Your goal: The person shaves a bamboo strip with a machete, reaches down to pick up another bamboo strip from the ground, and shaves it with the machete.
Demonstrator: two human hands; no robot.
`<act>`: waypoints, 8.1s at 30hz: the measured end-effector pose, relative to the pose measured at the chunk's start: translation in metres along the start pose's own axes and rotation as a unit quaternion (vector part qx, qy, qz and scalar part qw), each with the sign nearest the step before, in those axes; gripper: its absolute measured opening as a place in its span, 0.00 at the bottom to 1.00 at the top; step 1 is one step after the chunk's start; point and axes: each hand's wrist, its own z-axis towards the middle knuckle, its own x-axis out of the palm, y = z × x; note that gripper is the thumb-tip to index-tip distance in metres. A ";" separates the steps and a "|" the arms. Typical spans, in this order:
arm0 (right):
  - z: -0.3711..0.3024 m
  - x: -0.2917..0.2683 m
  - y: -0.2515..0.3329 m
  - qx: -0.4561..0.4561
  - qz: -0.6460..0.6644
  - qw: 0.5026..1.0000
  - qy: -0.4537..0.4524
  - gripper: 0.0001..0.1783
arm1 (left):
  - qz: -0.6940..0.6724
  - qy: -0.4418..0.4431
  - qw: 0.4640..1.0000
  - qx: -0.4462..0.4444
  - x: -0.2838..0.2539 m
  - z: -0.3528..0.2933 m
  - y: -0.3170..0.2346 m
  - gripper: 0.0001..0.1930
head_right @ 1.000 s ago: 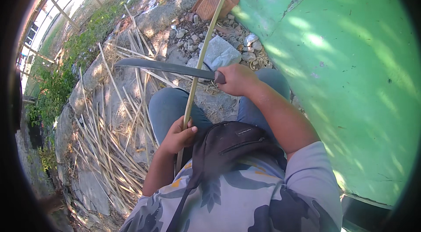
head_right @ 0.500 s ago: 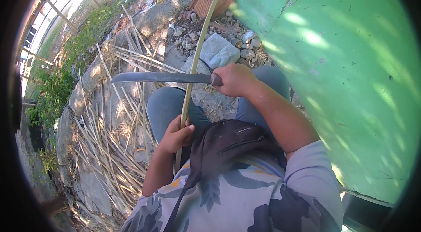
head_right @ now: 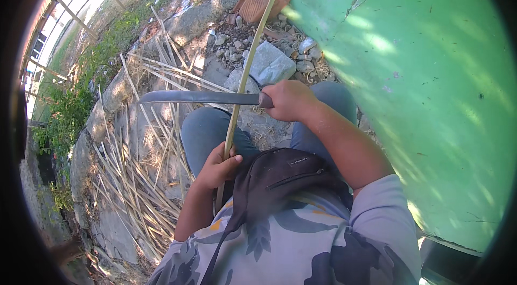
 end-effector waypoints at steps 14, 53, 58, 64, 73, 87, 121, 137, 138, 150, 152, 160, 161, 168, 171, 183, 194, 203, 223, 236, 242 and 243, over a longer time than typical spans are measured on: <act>-0.001 -0.011 -0.012 0.022 0.022 0.999 -0.015 0.10 | 0.023 -0.004 0.999 0.024 0.004 0.002 0.005 0.15; 0.034 -0.026 -0.029 -0.011 0.044 0.997 0.059 0.08 | -0.044 0.028 0.999 0.003 -0.004 -0.005 0.002 0.14; 0.033 -0.019 -0.038 0.109 0.144 0.983 -0.023 0.08 | -0.027 0.026 0.999 0.004 -0.007 -0.001 0.006 0.14; 0.010 -0.020 0.020 -0.101 -0.044 0.984 0.139 0.10 | 0.004 0.034 0.999 0.007 -0.004 -0.001 0.003 0.15; 0.045 -0.024 -0.039 0.101 0.135 0.984 0.064 0.14 | -0.012 0.025 1.000 0.000 -0.007 0.000 0.005 0.15; 0.023 -0.033 -0.015 -0.034 0.013 0.994 0.099 0.09 | -0.002 0.041 0.999 0.007 -0.003 -0.003 -0.002 0.15; 0.007 -0.011 0.016 -0.026 0.052 0.994 0.089 0.09 | -0.043 0.040 0.998 -0.031 -0.008 -0.001 0.000 0.14; 0.015 0.002 -0.005 -0.002 0.100 0.994 0.047 0.09 | -0.033 0.039 0.999 -0.019 -0.009 0.002 0.000 0.14; 0.012 0.002 -0.001 0.000 0.122 0.991 0.045 0.09 | -0.034 0.040 0.998 -0.019 -0.010 0.002 0.000 0.14; 0.014 -0.021 0.004 -0.021 -0.004 0.995 0.099 0.09 | -0.019 0.040 0.999 -0.011 -0.003 0.002 -0.002 0.14; 0.016 -0.021 0.002 0.014 -0.005 0.994 0.109 0.10 | -0.045 0.034 0.998 -0.014 -0.007 0.001 0.001 0.14; 0.000 0.002 0.001 0.044 0.144 0.987 0.053 0.11 | -0.036 0.045 0.998 -0.032 -0.010 0.003 0.001 0.14; -0.001 -0.001 0.001 0.045 0.145 0.987 0.053 0.11 | -0.032 0.043 0.998 -0.034 -0.010 0.003 0.001 0.14; 0.004 -0.025 -0.006 0.009 0.006 0.997 0.081 0.09 | -0.015 0.051 0.998 -0.025 -0.007 0.003 -0.002 0.14; 0.009 -0.019 -0.014 0.001 0.028 0.999 0.040 0.10 | -0.030 0.042 0.998 -0.024 -0.006 0.003 -0.003 0.13; 0.002 -0.010 -0.016 0.045 0.111 0.989 0.083 0.11 | -0.047 0.053 0.997 -0.030 -0.009 0.004 -0.001 0.14; 0.005 -0.007 -0.002 -0.025 0.066 0.995 0.077 0.10 | -0.084 0.056 0.994 -0.039 -0.009 0.002 -0.001 0.13; 0.019 -0.001 -0.002 0.017 0.106 0.993 0.048 0.10 | -0.139 0.060 0.987 -0.045 -0.015 0.004 0.003 0.15; 0.038 -0.010 -0.020 0.007 0.021 0.994 0.111 0.12 | -0.022 0.049 0.999 0.001 -0.005 -0.001 0.000 0.18; 0.034 -0.015 -0.001 -0.065 0.010 0.983 0.173 0.11 | -0.031 0.066 0.997 -0.019 -0.008 0.001 0.001 0.17; 0.051 -0.018 -0.032 0.086 0.130 0.981 0.112 0.13 | -0.072 0.050 0.995 -0.048 -0.010 0.004 -0.002 0.17; 0.049 -0.017 -0.030 0.087 0.129 0.981 0.112 0.13 | -0.073 0.051 0.995 -0.048 -0.011 0.004 -0.001 0.17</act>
